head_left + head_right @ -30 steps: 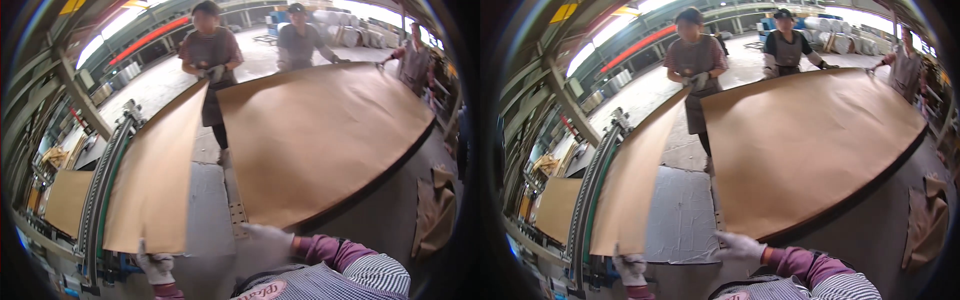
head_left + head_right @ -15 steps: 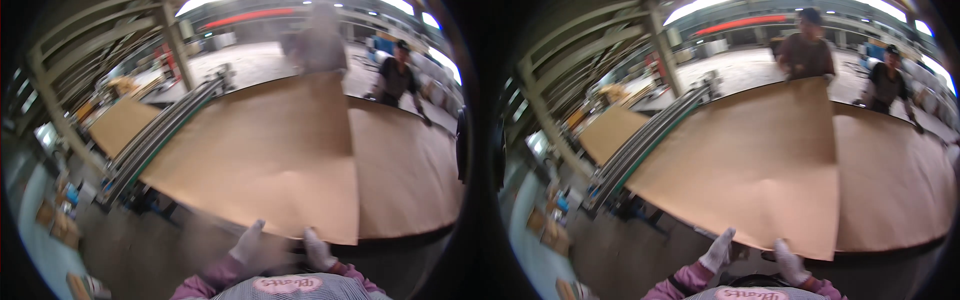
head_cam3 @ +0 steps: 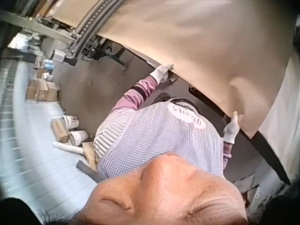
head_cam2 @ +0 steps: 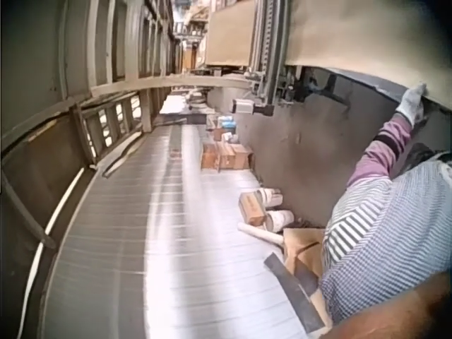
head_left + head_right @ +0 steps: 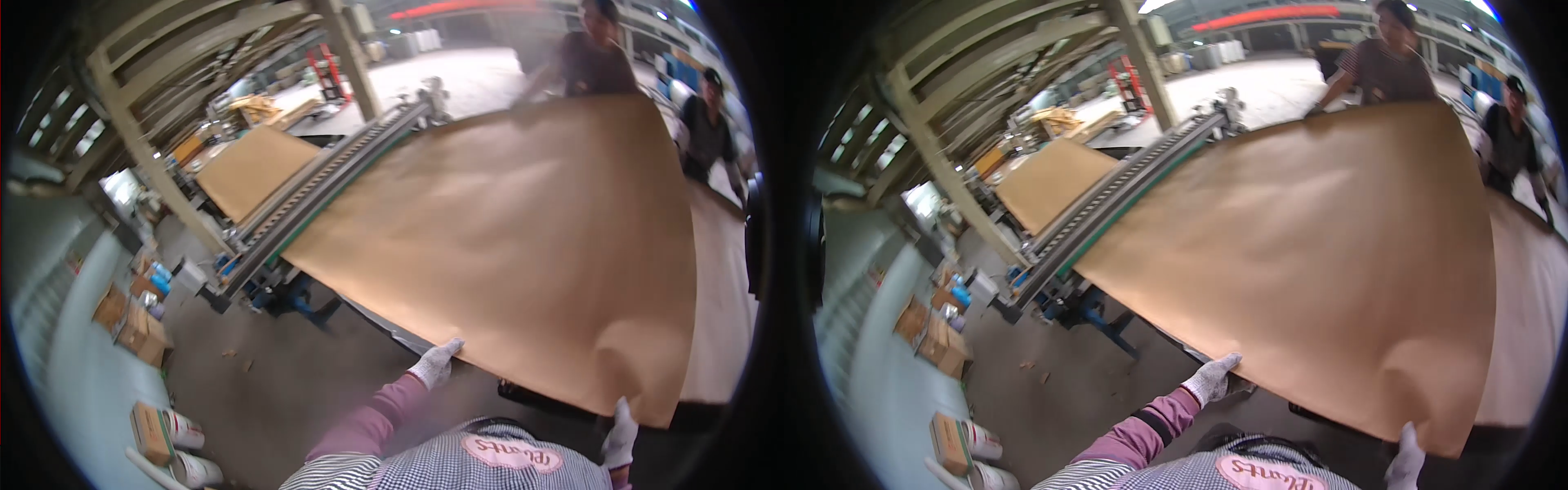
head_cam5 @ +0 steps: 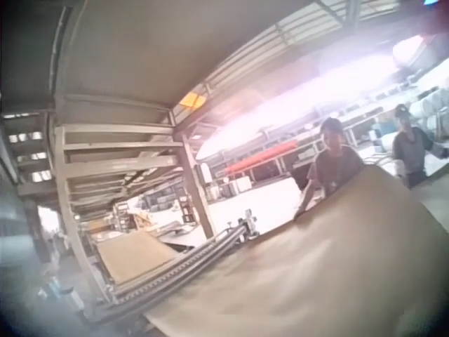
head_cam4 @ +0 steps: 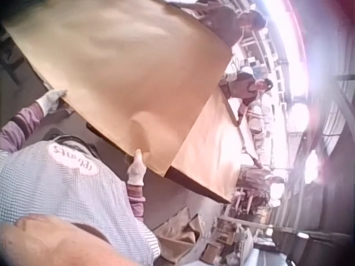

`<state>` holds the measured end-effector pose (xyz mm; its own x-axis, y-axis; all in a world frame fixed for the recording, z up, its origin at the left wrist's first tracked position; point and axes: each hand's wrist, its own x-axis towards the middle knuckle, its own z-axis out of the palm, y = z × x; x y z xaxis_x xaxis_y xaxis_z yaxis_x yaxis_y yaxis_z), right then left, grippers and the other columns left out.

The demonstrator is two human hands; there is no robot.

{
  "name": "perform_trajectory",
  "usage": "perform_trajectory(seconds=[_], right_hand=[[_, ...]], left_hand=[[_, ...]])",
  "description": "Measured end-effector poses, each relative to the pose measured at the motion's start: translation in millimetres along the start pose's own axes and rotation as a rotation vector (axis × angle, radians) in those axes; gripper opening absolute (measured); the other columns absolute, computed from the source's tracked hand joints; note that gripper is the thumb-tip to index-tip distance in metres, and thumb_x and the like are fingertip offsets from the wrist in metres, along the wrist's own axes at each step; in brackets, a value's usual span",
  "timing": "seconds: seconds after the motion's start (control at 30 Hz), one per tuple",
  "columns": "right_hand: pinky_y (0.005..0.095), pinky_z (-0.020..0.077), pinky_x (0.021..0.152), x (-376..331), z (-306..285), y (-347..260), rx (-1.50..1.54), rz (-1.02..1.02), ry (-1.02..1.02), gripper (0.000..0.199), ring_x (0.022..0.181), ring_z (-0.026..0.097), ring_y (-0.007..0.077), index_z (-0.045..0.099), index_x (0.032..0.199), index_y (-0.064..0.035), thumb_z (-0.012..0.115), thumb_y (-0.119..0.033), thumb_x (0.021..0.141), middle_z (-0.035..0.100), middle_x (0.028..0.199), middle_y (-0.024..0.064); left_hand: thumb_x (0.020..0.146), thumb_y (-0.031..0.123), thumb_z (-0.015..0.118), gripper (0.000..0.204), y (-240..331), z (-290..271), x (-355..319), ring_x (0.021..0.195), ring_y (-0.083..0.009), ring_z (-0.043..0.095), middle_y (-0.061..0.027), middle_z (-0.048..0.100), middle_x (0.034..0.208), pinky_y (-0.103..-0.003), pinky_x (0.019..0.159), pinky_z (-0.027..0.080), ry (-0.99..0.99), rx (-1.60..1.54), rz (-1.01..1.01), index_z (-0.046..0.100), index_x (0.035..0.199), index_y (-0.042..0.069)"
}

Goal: Stacking large sheets of cardboard from a processing machine onto a stack.

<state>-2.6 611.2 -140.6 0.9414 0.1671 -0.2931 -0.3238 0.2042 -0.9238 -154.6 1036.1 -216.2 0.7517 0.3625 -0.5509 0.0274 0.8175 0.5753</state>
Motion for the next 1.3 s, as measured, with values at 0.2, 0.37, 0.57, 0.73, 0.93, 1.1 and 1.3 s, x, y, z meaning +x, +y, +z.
perform_trajectory(seconds=[0.2,0.37,0.57,0.73,0.93,1.1,1.3], right_hand=[[0.042,0.0476,0.079,-65.9,150.7,-23.0,0.259,0.315,-0.312,0.034,0.09,0.06,0.0195,0.055,0.118,-0.0151,0.053,-0.036,0.092,0.062,0.101,0.0037],[0.0304,0.0498,0.072,-54.4,235.9,3.0,-0.124,0.253,-0.2,0.034,0.08,0.06,0.0154,0.061,0.106,-0.0037,0.058,-0.034,0.091,0.062,0.092,0.0039],[0.0315,0.0519,0.057,-32.9,165.6,19.8,0.007,0.174,-0.078,0.03,0.067,0.062,0.0191,0.059,0.104,-0.0055,0.051,-0.032,0.092,0.064,0.081,0.0064],[0.0314,0.0492,0.049,-34.3,135.9,-8.4,0.018,0.154,-0.051,0.032,0.061,0.061,0.0209,0.059,0.102,-0.0059,0.054,-0.035,0.089,0.063,0.076,0.0077],[0.0327,0.0451,0.053,-41.3,182.9,-23.9,0.154,0.432,-0.21,0.048,0.073,0.059,0.0217,0.058,0.11,-0.0097,0.052,-0.052,0.088,0.063,0.085,0.0075],[0.0192,0.0279,0.037,16.9,194.2,-3.7,0.184,0.411,-0.243,0.022,0.046,0.036,0.0075,0.037,0.076,-0.0159,0.044,-0.027,0.094,0.035,0.058,-0.002],[0.0141,0.0269,0.03,13.0,150.4,-49.2,-0.028,0.288,-0.036,0.029,0.041,0.039,0.003,0.038,0.069,-0.0194,0.053,-0.034,0.089,0.04,0.055,-0.0053]], left_hand=[[0.096,0.024,0.047,0.03,19.3,102.4,-63.3,0.078,-0.025,0.066,-0.0157,0.063,0.1,-0.035,0.062,0.06,-0.099,-0.066,-0.196,0.05,0.115,0.0],[0.092,0.033,0.055,0.032,24.2,147.4,-106.4,0.07,-0.0176,0.065,-0.011,0.065,0.093,-0.029,0.055,0.054,-0.125,0.137,-0.332,0.055,0.109,0.005],[0.091,0.028,0.053,0.039,95.2,35.6,-52.4,0.101,-0.0284,0.059,-0.0136,0.058,0.114,-0.044,0.089,0.05,0.204,-0.249,0.209,0.049,0.12,0.003],[0.089,0.012,0.055,0.032,160.5,-116.1,-8.4,0.102,-0.0306,0.059,-0.0159,0.057,0.112,-0.047,0.087,0.052,0.446,-0.292,0.477,0.048,0.117,-0.002],[0.085,0.014,0.063,0.027,138.6,-65.9,-2.4,0.088,-0.0261,0.062,-0.0124,0.062,0.099,-0.038,0.074,0.053,0.42,-0.208,0.394,0.057,0.108,0.002],[0.081,0.012,0.066,0.031,133.8,-30.1,-17.5,0.088,-0.027,0.061,-0.0137,0.062,0.102,-0.038,0.08,0.051,0.448,-0.086,0.339,0.058,0.108,-0.001],[0.075,0.023,0.068,0.039,195.0,-158.5,49.4,0.086,-0.0299,0.063,-0.0209,0.066,0.099,-0.038,0.077,0.049,0.954,0.99,0.472,0.061,0.101,-0.005]])
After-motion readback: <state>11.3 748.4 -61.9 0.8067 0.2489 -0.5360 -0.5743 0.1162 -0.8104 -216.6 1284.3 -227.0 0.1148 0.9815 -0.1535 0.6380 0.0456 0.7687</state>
